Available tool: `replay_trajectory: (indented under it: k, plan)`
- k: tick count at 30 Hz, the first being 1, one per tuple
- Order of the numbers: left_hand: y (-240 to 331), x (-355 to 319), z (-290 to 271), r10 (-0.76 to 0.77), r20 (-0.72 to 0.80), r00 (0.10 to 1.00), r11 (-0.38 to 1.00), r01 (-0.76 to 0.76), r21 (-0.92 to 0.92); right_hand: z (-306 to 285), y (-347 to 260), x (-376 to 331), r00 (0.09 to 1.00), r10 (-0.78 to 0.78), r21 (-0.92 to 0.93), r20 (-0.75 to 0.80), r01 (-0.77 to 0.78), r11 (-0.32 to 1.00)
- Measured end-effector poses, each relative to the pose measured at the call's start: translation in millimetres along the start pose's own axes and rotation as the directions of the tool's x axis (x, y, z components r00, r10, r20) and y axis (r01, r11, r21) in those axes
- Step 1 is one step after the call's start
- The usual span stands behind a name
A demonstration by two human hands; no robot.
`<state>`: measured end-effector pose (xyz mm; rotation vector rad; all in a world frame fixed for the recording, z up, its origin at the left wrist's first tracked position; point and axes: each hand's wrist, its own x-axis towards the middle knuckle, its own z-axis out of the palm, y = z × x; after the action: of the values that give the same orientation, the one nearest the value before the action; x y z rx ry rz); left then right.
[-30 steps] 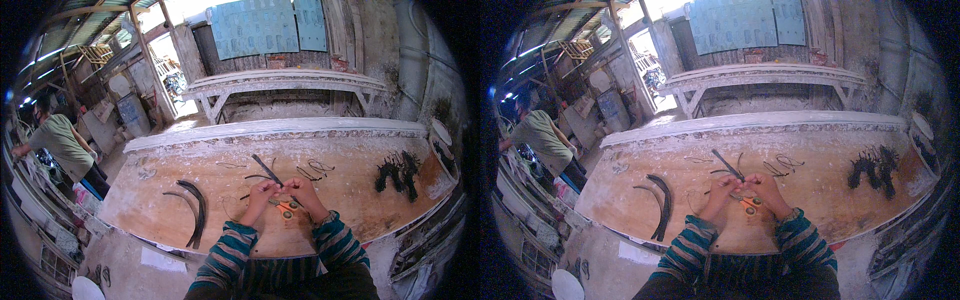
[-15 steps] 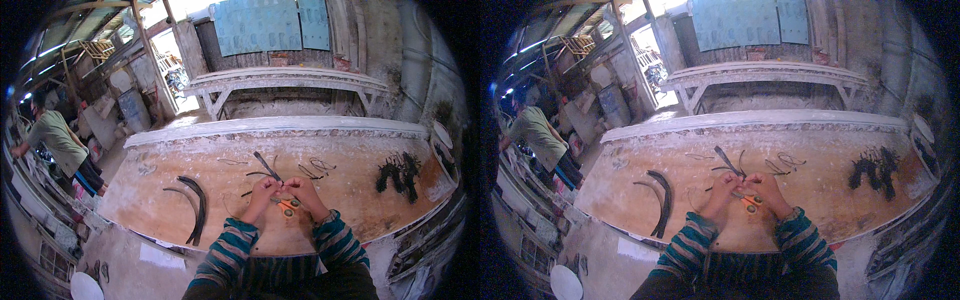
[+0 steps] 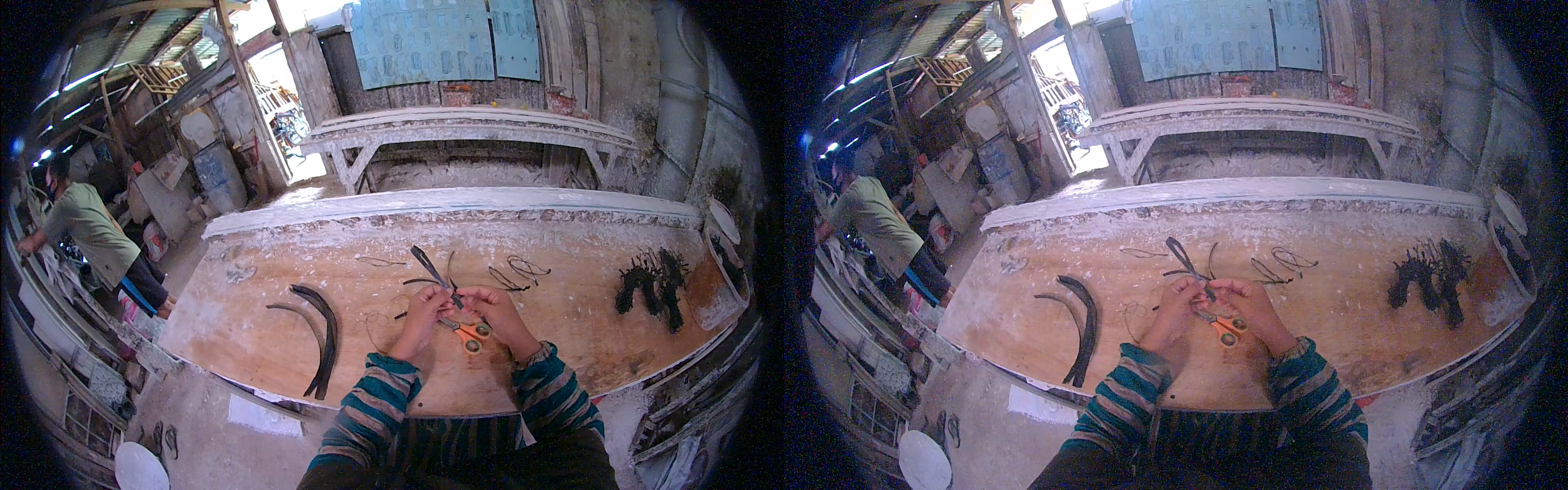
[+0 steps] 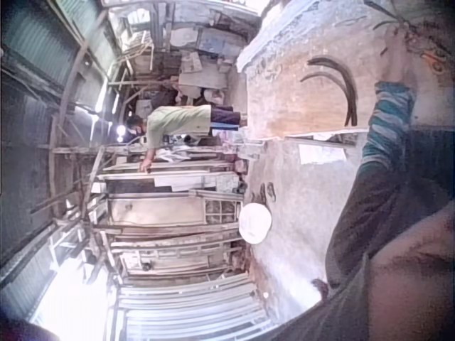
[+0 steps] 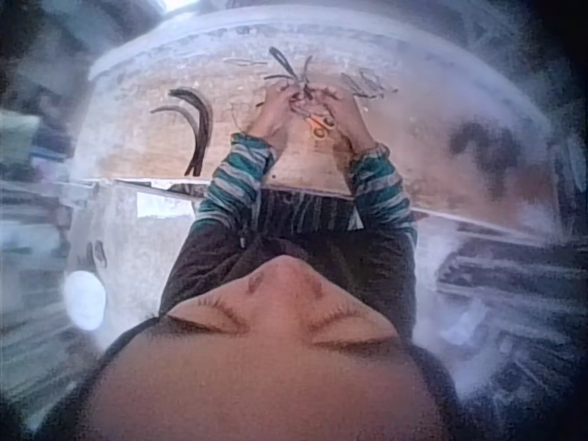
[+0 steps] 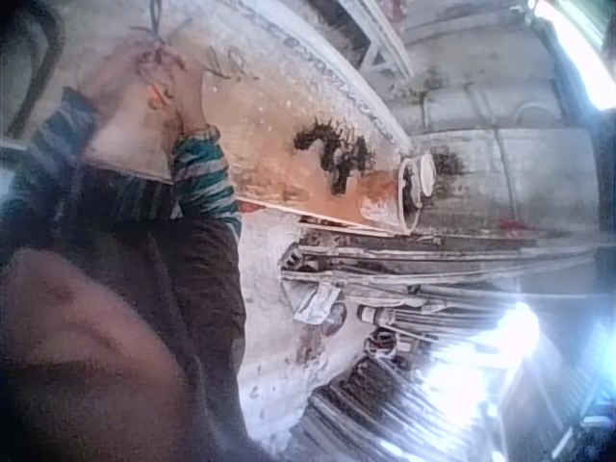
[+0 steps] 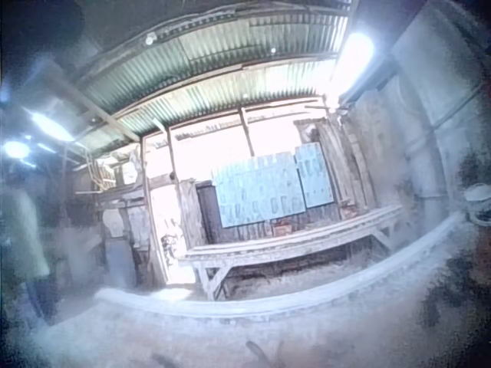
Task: The person uses orange-handled scissors to cut black rubber strips on a wooden workbench. A coworker in the background wipes the bench surface with a white cloth. The person repeatedly picks up strips, cuts them into smaller pieces, and places the cut pieces on the table.
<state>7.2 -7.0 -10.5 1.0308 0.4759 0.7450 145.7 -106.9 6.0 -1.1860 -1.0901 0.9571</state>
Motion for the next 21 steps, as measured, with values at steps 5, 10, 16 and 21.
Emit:
replay_trajectory:
  k: [5, 10, 16, 21]
  plan:
    - [2.4, -1.7, 1.5, -0.005, -0.016, 1.0, 1.0, 0.005, 0.015, 1.7, 1.8, 1.1, 0.999, -0.026, 0.018, 0.03, 0.026, 1.0]
    - [4.1, -1.7, 2.9, -0.005, -0.016, 1.0, 1.0, 0.006, 0.024, 4.0, -1.4, 0.6, 0.998, -0.026, 0.006, 0.051, 0.026, 1.0]
    - [4.7, -2.3, 2.7, -0.002, -0.006, 1.0, 1.0, 0.003, 0.023, 5.8, -2.5, -0.1, 0.995, -0.054, -0.011, 0.078, 0.055, 0.998]
    - [2.1, -0.2, 0.7, 0.005, 0.009, 1.0, 1.0, -0.005, 0.015, 7.2, -0.3, -0.5, 0.987, -0.127, -0.108, 0.094, 0.137, 0.985]
